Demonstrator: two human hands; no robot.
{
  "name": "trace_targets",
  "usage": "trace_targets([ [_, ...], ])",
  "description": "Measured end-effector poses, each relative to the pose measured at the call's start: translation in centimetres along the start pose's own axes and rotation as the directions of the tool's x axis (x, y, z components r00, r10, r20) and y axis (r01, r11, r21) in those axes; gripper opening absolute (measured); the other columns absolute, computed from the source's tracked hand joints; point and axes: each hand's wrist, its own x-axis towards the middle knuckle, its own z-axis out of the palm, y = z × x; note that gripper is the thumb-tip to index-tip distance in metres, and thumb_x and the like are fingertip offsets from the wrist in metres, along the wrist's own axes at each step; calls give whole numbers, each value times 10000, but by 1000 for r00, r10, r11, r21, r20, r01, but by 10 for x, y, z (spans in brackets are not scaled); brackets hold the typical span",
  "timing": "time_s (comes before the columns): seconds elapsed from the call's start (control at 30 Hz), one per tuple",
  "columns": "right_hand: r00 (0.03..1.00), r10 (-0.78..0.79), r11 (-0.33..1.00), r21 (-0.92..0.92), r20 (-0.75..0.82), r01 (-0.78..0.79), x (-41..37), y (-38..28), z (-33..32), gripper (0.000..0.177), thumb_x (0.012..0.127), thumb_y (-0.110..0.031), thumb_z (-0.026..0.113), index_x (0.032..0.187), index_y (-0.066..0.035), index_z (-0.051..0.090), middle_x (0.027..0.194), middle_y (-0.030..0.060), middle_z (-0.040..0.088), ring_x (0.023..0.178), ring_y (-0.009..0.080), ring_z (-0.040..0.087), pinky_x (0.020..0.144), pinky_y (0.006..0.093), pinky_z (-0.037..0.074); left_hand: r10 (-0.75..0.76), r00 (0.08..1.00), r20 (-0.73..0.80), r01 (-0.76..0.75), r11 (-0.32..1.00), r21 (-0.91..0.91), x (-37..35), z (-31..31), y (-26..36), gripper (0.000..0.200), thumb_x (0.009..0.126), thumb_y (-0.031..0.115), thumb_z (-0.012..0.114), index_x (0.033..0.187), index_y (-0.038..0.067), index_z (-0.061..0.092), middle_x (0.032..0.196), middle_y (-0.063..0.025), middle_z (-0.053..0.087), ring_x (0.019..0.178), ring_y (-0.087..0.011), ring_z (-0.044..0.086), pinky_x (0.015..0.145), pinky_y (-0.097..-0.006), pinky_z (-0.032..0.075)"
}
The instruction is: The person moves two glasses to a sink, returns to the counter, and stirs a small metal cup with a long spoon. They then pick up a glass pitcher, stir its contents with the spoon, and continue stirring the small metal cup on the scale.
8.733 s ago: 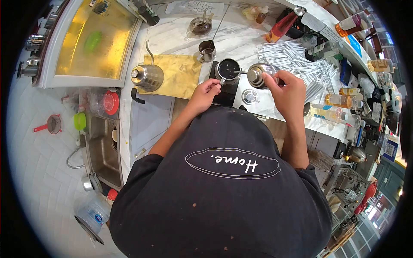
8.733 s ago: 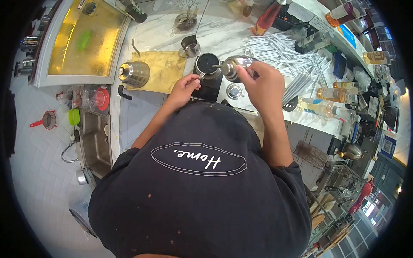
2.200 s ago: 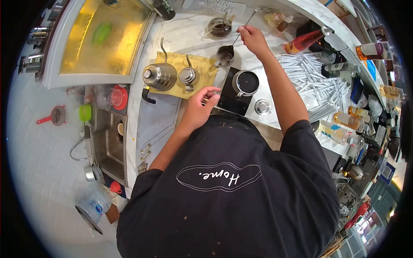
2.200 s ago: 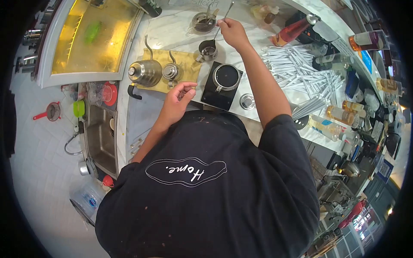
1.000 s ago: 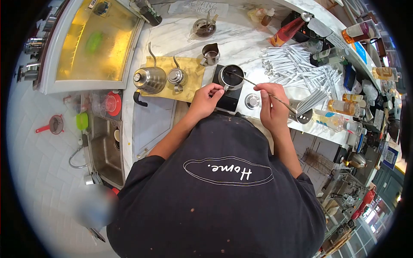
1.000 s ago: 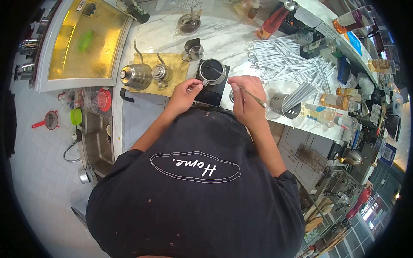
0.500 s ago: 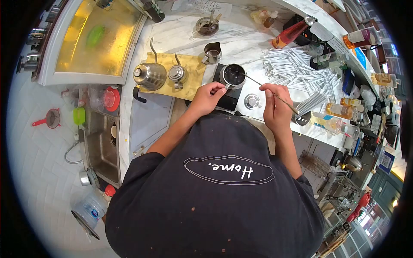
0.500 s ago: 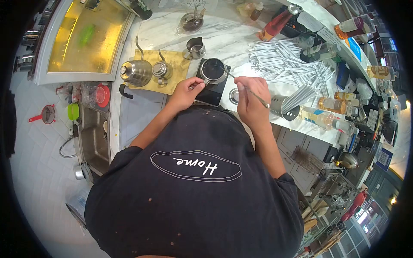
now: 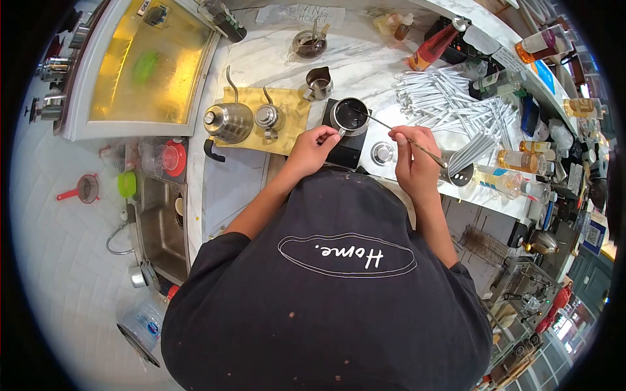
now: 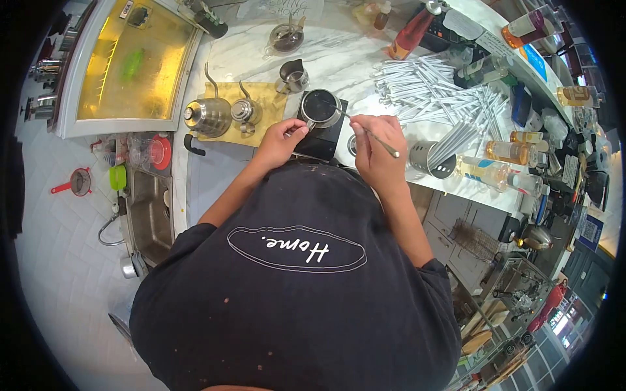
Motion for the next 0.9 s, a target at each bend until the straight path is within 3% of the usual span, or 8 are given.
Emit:
trace_targets([
  [0.1,999,-51,999,14,3,51,5,-2,5,61,941,-33,691,1000,-43,690,858,89,720,722,294,637,758,393,486,-21,1000,1,21,1000,10,0,0,4,232,1015,224,690,1109,15,725,921,-9,717,810,-79,576,758,-267,470],
  [0.17,999,-46,999,23,-5,46,7,-4,8,62,936,-35,699,996,-40,687,836,95,713,710,302,633,756,393,485,-22,1000,-15,23,999,34,1,0,2,249,1005,225,698,1089,-8,729,886,-63,735,801,-118,639,765,-296,512],
  [0.9,994,-113,993,-19,-4,113,8,-9,2,66,926,-14,706,971,-35,663,809,87,690,699,288,637,750,391,484,-18,1000,-24,18,1000,6,-1,2,3,222,1009,213,695,1083,7,731,903,-60,741,825,-126,652,792,-295,517],
])
